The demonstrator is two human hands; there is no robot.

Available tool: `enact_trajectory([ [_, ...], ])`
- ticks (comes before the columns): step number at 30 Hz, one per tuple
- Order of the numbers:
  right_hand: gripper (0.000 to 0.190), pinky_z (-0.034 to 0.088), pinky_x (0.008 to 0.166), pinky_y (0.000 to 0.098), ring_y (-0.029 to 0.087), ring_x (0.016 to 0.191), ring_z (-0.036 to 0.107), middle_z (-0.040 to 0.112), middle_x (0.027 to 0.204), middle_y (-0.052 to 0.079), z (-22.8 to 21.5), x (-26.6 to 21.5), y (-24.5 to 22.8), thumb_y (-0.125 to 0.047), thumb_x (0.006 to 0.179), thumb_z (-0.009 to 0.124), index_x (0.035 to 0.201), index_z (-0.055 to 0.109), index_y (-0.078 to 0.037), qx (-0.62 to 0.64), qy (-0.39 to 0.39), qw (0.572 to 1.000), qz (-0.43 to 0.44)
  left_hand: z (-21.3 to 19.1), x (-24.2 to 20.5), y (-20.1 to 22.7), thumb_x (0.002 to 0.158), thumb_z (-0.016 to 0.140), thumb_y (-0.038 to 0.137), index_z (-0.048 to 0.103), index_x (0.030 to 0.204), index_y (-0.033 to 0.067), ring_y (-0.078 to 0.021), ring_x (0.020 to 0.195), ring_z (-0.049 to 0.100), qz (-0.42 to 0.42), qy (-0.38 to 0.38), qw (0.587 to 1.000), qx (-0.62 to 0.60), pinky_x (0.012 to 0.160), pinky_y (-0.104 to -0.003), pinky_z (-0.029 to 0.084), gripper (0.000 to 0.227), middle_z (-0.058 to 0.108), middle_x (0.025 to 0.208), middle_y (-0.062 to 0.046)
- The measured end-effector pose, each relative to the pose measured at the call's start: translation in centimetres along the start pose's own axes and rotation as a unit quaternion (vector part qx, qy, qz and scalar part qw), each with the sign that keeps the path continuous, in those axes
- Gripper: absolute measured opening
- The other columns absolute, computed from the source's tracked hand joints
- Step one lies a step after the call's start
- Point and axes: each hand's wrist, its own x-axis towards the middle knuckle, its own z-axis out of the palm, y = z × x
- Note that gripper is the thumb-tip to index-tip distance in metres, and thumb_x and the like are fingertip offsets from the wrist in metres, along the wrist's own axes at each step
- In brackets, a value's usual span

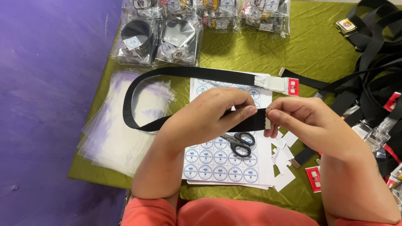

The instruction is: The person folds a black lanyard, places it into a clear plastic bag, and seals it. They then cut a circular sticker from a sheet using scissors and affix it to the bag. The person repeats the process with another lanyard, folding it and placing it into a bag.

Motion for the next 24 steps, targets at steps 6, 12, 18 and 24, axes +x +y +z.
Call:
enact_trajectory([
  [6,0.030,0.061,0.068,0.0289,0.016,0.069,0.075,0.077,0.073,0.010,0.0,0.0,0.0,-0.022,0.103,0.054,0.098,0.073,0.000,0.005,0.002,1.000,0.000,-0.2,0.3,0.5,0.105,0.050,0.023,0.058,0.088,0.0094,-0.0193,0.054,0.052,-0.023,-0.015,1.000,-0.005,0.054,-0.034,0.038,0.023,0.061,0.064,-0.003],
  [12,0.025,0.058,0.067,0.0268,0.015,0.071,0.073,0.075,0.073,0.010,-0.7,-0.4,0.6,-0.017,0.102,0.057,0.097,0.073,0.002,0.000,0.028,1.000,0.001,-0.7,0.1,0.2,0.100,0.059,0.032,0.070,0.093,0.0134,-0.0092,0.050,0.051,-0.055,-0.046,0.997,-0.036,0.048,-0.027,0.037,0.023,0.067,0.061,0.003],
  [18,0.025,0.050,0.065,0.0255,0.013,0.070,0.067,0.074,0.076,0.010,-1.6,-0.6,0.3,-0.015,0.103,0.057,0.094,0.072,0.002,-0.032,0.061,0.998,-0.002,-2.3,-1.2,-0.7,0.098,0.062,0.032,0.072,0.095,0.0161,-0.0051,0.057,0.063,-0.058,-0.086,0.995,-0.012,0.055,-0.024,0.046,0.019,0.079,0.071,0.008],
  [24,0.028,0.056,0.074,0.0276,0.015,0.075,0.068,0.072,0.077,0.009,-2.5,-0.8,-0.1,-0.015,0.106,0.054,0.092,0.070,0.002,-0.030,0.066,0.997,-0.027,-3.7,-2.5,-1.3,0.096,0.066,0.033,0.074,0.094,0.0139,-0.0095,0.057,0.061,-0.036,-0.070,0.997,0.020,0.053,-0.027,0.046,0.021,0.071,0.068,0.004],
])
